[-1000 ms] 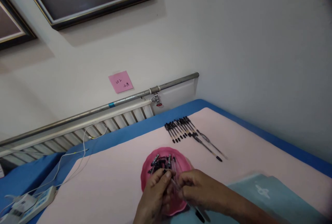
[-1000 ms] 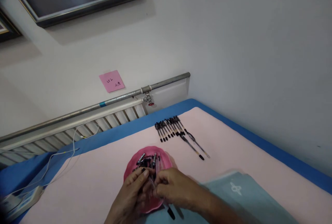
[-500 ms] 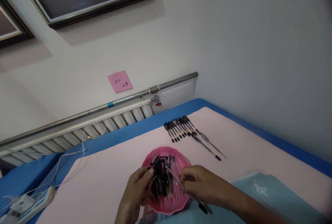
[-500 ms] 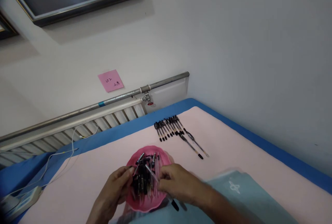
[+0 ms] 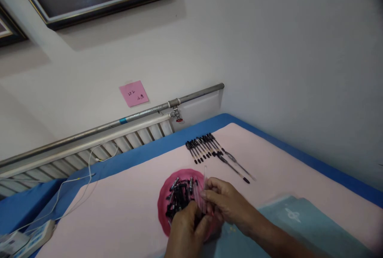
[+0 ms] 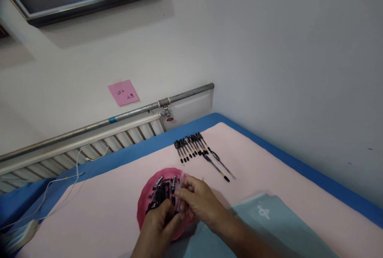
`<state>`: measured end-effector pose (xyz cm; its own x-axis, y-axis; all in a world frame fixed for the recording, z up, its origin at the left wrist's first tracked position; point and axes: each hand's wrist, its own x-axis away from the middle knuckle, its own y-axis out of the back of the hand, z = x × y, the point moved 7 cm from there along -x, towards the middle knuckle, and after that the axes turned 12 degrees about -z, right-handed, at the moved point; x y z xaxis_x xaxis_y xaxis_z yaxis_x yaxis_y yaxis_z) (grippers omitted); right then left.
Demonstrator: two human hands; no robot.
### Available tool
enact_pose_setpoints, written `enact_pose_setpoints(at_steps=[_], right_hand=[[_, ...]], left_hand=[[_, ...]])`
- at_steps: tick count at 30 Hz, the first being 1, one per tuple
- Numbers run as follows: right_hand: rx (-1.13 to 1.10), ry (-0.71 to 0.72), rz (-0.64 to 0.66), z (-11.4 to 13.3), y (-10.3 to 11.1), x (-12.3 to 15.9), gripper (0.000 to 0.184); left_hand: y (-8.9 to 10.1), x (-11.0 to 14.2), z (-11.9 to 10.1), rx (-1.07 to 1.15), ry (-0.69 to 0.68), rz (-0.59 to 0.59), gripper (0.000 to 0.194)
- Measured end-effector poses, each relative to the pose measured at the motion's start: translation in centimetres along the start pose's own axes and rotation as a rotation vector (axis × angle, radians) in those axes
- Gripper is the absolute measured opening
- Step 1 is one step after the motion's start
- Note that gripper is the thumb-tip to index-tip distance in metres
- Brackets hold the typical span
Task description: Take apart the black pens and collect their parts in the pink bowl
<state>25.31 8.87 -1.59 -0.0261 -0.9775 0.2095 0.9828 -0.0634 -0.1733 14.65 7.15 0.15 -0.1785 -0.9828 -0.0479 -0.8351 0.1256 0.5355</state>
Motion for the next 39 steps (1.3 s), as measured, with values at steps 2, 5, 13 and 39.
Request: enact_pose_setpoints(at_steps=[2,5,13,39], right_hand=[[0.024,0.024,0.004,0.2,0.0,0.1,0.01],[-0.044,0.03,0.045,0.8,-0.2,0.4,0.012],[-0.127,0.003,0.021,0.6,0.5,-0.5,0.016],[0.08,0.016,-0.099,0.3,1.2,-0.9,0.016]], left_hand=[[-0.2,-0.2,0.3,0.085,-0.007,0.034,0.016],[-1.0,-0.2,1.5,0.339,0.12,0.174,0.031],[-0.2,-0.4,1.6,0.4,0.156,-0.012,0.043],[-0.1,-0.9,4.3,0.705,0.441,0.047,0.041]])
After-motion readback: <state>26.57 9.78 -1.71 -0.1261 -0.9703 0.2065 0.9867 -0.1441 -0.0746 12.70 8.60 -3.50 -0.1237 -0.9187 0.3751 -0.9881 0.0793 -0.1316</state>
